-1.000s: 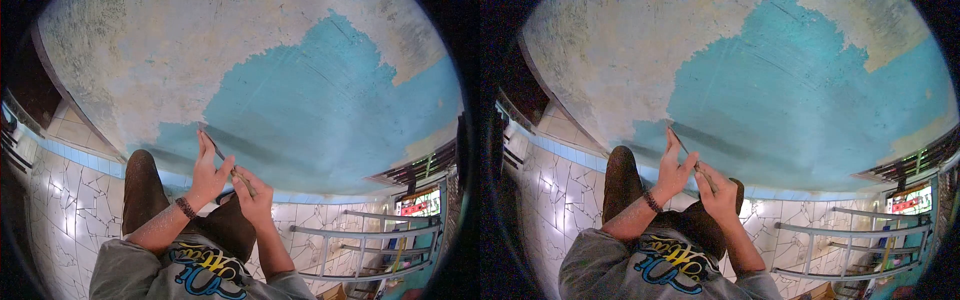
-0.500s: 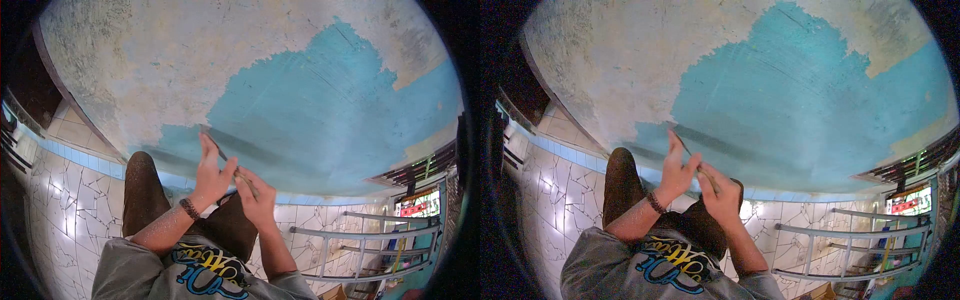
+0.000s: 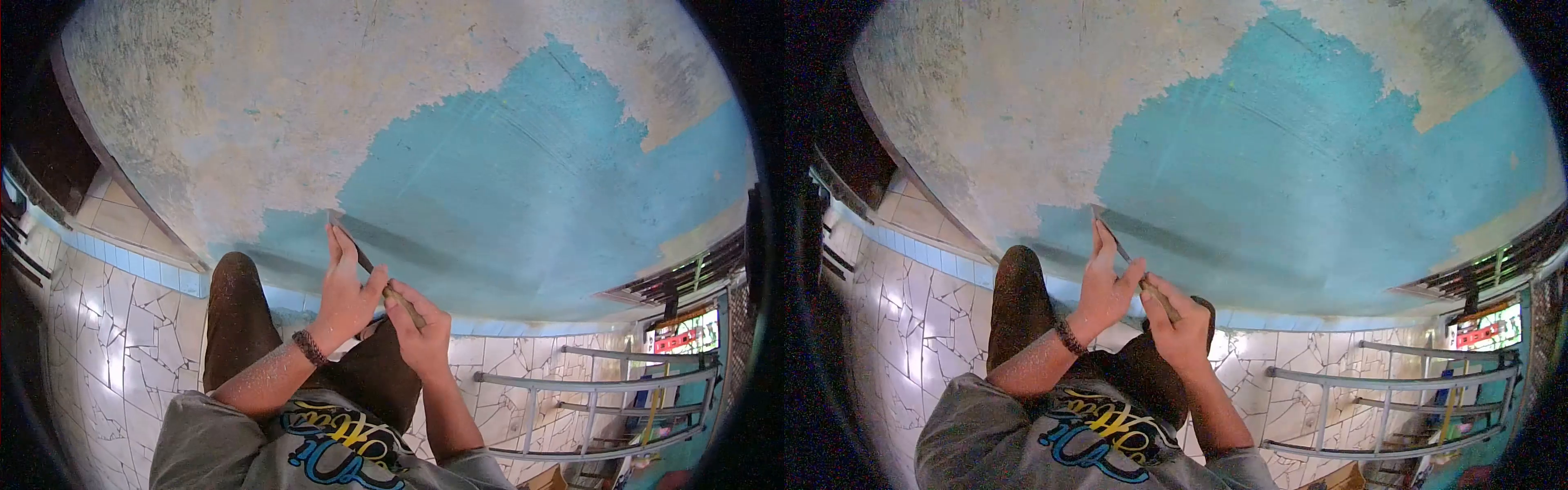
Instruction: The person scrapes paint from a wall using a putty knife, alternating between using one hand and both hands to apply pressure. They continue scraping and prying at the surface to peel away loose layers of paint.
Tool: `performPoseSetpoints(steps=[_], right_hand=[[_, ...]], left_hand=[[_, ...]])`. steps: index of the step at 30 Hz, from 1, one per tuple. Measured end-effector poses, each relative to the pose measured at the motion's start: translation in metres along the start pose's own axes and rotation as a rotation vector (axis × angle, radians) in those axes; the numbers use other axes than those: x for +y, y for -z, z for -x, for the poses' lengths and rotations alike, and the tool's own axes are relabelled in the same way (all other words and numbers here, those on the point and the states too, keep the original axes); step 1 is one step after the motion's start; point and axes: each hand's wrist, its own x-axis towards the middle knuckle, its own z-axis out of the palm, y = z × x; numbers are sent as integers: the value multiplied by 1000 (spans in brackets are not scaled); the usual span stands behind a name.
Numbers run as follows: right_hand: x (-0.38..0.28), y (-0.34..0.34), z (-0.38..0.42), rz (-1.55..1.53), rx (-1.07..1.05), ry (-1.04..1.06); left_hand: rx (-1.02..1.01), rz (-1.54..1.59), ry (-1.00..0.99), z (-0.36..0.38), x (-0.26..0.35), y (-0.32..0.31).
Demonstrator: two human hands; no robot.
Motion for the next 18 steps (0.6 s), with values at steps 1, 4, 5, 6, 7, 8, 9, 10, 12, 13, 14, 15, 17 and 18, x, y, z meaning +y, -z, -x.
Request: performPoseSetpoints(steps=[1,4,5,6,7,8,9,10,12,13,14,15,17,18], right_hand=[[-2,-1,1,2,9,-17],[-7,1,4,40,-51,-8],[-9,3,6,16,-38,-30],[-11,6,5,-11,-32,-41],[-12,6,2,-38,-32,-52],[-12,2,0,-26,-43,-58],[-11,-3,-1,-11,-49,-70],[-10,-6,-3,3,-53,-77],[-6,-2,1,5,-38,-19],[-5,0,4,8,-34,8],[-7,1,2,6,-25,-13],[-10,2,1,6,-15,-34],[-10,3,3,8,-13,-49],[-5,2,3,7,-22,-33]], left_hand=[[10,8,11,-2,-1,2],[-14,32,12,1,1,2],[-28,38,4,1,2,3],[-12,42,27,-2,3,3],[8,46,52,-3,5,2],[20,50,81,-2,7,1],[21,29,87,0,5,3],[24,8,88,-1,2,7],[2,1,73,-1,2,9],[-17,19,62,2,7,7],[-27,37,47,0,9,7],[-10,51,44,-2,8,6],[4,88,46,-3,7,1],[-5,74,51,-2,7,0]])
